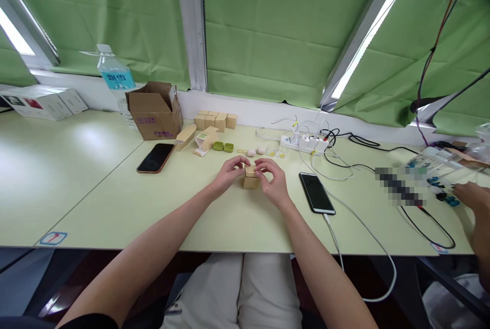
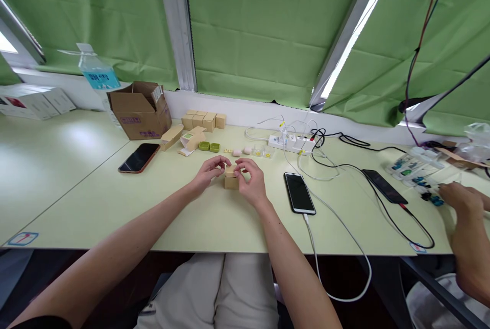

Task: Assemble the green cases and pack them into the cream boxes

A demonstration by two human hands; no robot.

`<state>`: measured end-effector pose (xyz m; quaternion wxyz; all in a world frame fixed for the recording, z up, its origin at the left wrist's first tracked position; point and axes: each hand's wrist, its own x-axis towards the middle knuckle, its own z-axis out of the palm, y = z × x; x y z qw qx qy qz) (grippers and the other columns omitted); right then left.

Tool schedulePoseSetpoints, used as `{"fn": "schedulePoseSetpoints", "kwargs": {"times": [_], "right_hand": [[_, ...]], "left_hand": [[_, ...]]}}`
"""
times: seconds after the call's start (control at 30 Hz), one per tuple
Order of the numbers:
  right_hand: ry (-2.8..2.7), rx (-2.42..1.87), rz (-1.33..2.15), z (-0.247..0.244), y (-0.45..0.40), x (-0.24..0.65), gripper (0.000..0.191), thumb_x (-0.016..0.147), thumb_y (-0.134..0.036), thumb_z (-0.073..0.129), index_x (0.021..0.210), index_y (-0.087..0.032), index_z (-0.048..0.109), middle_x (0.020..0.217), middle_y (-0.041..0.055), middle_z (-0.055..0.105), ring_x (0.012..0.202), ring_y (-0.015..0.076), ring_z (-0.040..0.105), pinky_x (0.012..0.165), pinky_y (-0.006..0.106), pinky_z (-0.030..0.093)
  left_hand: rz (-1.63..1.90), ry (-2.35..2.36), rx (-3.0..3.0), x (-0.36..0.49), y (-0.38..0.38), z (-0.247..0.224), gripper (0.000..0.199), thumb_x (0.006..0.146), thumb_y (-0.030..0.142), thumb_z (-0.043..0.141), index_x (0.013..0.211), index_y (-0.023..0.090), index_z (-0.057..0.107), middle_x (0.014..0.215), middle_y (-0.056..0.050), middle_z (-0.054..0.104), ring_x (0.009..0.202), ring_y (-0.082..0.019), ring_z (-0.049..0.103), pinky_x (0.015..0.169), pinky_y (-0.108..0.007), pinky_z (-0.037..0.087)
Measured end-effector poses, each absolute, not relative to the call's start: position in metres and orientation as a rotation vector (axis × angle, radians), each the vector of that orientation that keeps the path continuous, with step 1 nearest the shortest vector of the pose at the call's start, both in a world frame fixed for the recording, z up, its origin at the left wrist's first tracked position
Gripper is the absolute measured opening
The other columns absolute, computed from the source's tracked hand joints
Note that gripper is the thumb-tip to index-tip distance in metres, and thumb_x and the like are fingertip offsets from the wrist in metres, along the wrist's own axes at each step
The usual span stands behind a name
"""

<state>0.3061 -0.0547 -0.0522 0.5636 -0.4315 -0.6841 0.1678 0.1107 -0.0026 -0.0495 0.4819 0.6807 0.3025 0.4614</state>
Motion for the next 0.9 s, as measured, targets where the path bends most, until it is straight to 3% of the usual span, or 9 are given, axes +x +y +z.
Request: {"fn": "schedulePoseSetpoints", "kwargs": {"times": [0.13, 0.37, 0.47, 0.53, 0.63, 0.77, 0.83, 0.9], "right_hand": [[-1.661, -1.037, 0.342, -0.057, -0.055, 0.308, 0.007, 0.096, -0.027, 0.065, 0.093, -0.026, 0.072, 0.124, 0.0109, 0.075, 0.118, 0.0267, 0.073, 0.093, 0.042, 0.060], [-1.752, -1.090, 0.296, -0.058, -0.059, 0.312, 0.010, 0.091, -0.023, 0.069, 0.083, -0.028, 0.072, 0.134, 0.0086, 0.075, 0.128, 0.0317, 0.067, 0.112, 0.055, 0.055], [-1.800, -1.176, 0.276, -0.054, -0.062, 0.312, 0.010, 0.088, -0.019, 0.070, 0.089, -0.029, 0.071, 0.141, 0.0077, 0.073, 0.134, 0.0343, 0.059, 0.103, 0.054, 0.058], [-1.838, -1.275, 0.296, -0.052, -0.064, 0.311, 0.020, 0.083, -0.016, 0.071, 0.099, -0.029, 0.069, 0.147, 0.0072, 0.070, 0.136, 0.0354, 0.056, 0.095, 0.051, 0.059], [-1.857, -1.386, 0.352, -0.051, -0.067, 0.308, 0.030, 0.080, -0.012, 0.067, 0.105, -0.028, 0.063, 0.140, 0.0069, 0.072, 0.122, 0.0318, 0.061, 0.090, 0.046, 0.057], [-1.837, -1.340, 0.411, -0.041, -0.059, 0.309, 0.023, 0.079, -0.013, 0.064, 0.097, -0.026, 0.058, 0.129, 0.0055, 0.072, 0.084, 0.0199, 0.063, 0.079, 0.037, 0.054], [-1.773, -1.308, 0.393, -0.029, -0.040, 0.311, 0.021, 0.080, -0.016, 0.065, 0.098, -0.026, 0.058, 0.130, 0.0058, 0.072, 0.079, 0.0176, 0.061, 0.076, 0.035, 0.053], [-1.702, -1.324, 0.362, -0.016, -0.009, 0.312, 0.031, 0.083, -0.021, 0.066, 0.113, -0.027, 0.061, 0.123, 0.0052, 0.073, 0.078, 0.0184, 0.063, 0.077, 0.035, 0.054]], "left_hand": [[1.134, 0.758, 1.630, 0.113, -0.002, -0.053, 0.022, 0.081, 0.036, 0.066, 0.094, 0.020, 0.071, 0.103, -0.006, 0.070, 0.093, -0.021, 0.057, 0.080, -0.033, 0.047], [1.164, 0.739, 1.647, 0.112, -0.004, -0.052, 0.016, 0.080, 0.032, 0.065, 0.089, 0.020, 0.070, 0.101, -0.006, 0.070, 0.095, -0.021, 0.059, 0.083, -0.033, 0.046], [1.181, 0.766, 1.679, 0.111, -0.005, -0.051, 0.017, 0.078, 0.028, 0.063, 0.091, 0.020, 0.071, 0.101, -0.005, 0.071, 0.093, -0.021, 0.060, 0.082, -0.034, 0.047], [1.216, 0.826, 1.684, 0.111, -0.003, -0.050, 0.021, 0.077, 0.025, 0.061, 0.095, 0.021, 0.072, 0.104, -0.006, 0.073, 0.092, -0.020, 0.061, 0.079, -0.033, 0.047], [1.260, 0.957, 1.711, 0.108, 0.005, -0.044, 0.026, 0.076, 0.018, 0.059, 0.098, 0.021, 0.072, 0.108, -0.006, 0.074, 0.091, -0.019, 0.063, 0.073, -0.031, 0.047], [1.257, 1.104, 1.870, 0.090, 0.021, -0.033, 0.025, 0.077, 0.011, 0.056, 0.095, 0.020, 0.071, 0.103, -0.007, 0.075, 0.086, -0.020, 0.065, 0.068, -0.031, 0.047], [1.267, 1.137, 2.019, 0.075, 0.026, -0.032, 0.026, 0.081, 0.008, 0.054, 0.097, 0.021, 0.071, 0.103, -0.006, 0.076, 0.087, -0.020, 0.066, 0.072, -0.033, 0.050], [1.293, 1.137, 2.183, 0.059, 0.026, -0.036, 0.029, 0.084, 0.006, 0.052, 0.100, 0.022, 0.070, 0.104, -0.006, 0.076, 0.092, -0.021, 0.068, 0.081, -0.035, 0.054]]}}
